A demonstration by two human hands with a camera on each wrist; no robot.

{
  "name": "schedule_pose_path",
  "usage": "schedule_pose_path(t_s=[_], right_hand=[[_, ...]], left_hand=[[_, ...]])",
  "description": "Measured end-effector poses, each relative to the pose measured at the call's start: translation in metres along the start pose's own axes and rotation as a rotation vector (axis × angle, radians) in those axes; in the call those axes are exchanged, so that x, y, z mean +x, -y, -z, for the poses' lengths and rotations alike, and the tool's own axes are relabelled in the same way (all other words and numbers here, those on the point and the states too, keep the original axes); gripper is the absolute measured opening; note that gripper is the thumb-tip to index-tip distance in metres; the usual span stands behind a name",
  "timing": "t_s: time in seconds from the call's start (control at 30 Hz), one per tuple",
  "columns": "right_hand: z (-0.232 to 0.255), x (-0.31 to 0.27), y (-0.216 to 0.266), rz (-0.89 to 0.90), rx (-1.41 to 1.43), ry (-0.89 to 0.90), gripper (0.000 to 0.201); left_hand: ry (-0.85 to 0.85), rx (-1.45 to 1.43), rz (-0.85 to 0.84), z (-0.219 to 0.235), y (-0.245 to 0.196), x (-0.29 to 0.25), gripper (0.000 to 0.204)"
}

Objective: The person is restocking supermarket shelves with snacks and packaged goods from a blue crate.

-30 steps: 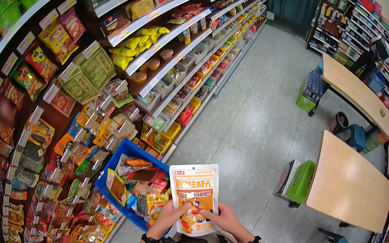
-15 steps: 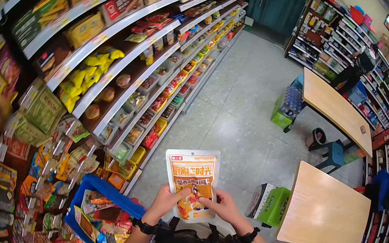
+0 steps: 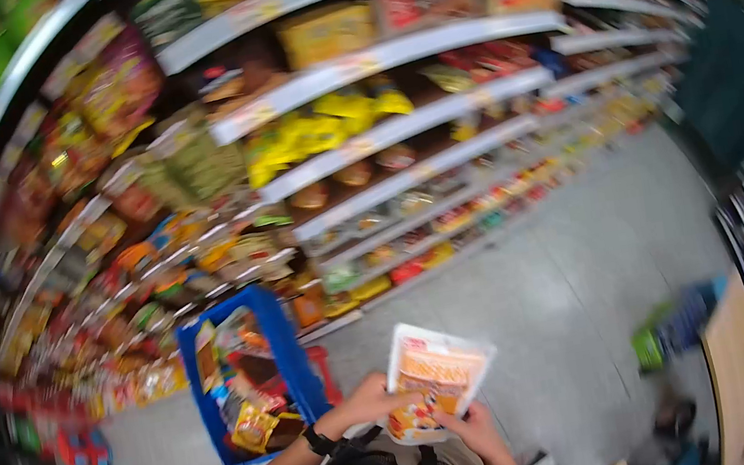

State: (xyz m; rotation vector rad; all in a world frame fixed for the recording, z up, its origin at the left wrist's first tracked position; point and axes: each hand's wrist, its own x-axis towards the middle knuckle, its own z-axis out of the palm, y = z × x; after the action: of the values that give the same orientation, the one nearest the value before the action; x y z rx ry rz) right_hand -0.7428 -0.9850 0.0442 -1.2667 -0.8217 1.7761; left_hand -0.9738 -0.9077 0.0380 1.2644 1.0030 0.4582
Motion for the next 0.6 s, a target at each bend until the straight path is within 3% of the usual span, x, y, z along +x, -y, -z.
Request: schedule_pose_path(t_s=[0.03,0.13,0.2,0.27,0.37,0.5,0.6], right_hand=[[0.003,0.005,0.009,-0.005,-0.019,0.053,0.033],[0.018,0.040,0.005,-0.054,-0.176,0.293,0.031],[0.026,0.061,-0.002,-0.063,-0.222,0.440,0.031],[0.010,0.072,0.001,-0.089,-0.277,0.553,0.031],[-0.024,0.078,0.012,-0.142,-0.334,0.648,0.030],[-0.059,0.076,-0.017,-0.229,-0.520,0.814,0.033],[-0.105,0.066,-0.042,-0.318,-0.516,1.038,0.034]], left_hand=[[0.035,0.106,0.120,0.001,0.005,-0.002,0.037],[-0.146,0.016,0.147,-0.001,-0.027,-0.046,0.041],[-0.278,-0.049,0.162,-0.016,-0.015,-0.065,0.045],[-0.366,-0.099,0.188,-0.024,-0.003,-0.087,0.048],[-0.579,-0.440,0.107,-0.041,0.024,-0.110,0.043],[-0.703,-0.435,0.142,-0.041,0.034,-0.171,0.041],[-0.808,-0.363,0.150,-0.039,0.054,-0.236,0.041]])
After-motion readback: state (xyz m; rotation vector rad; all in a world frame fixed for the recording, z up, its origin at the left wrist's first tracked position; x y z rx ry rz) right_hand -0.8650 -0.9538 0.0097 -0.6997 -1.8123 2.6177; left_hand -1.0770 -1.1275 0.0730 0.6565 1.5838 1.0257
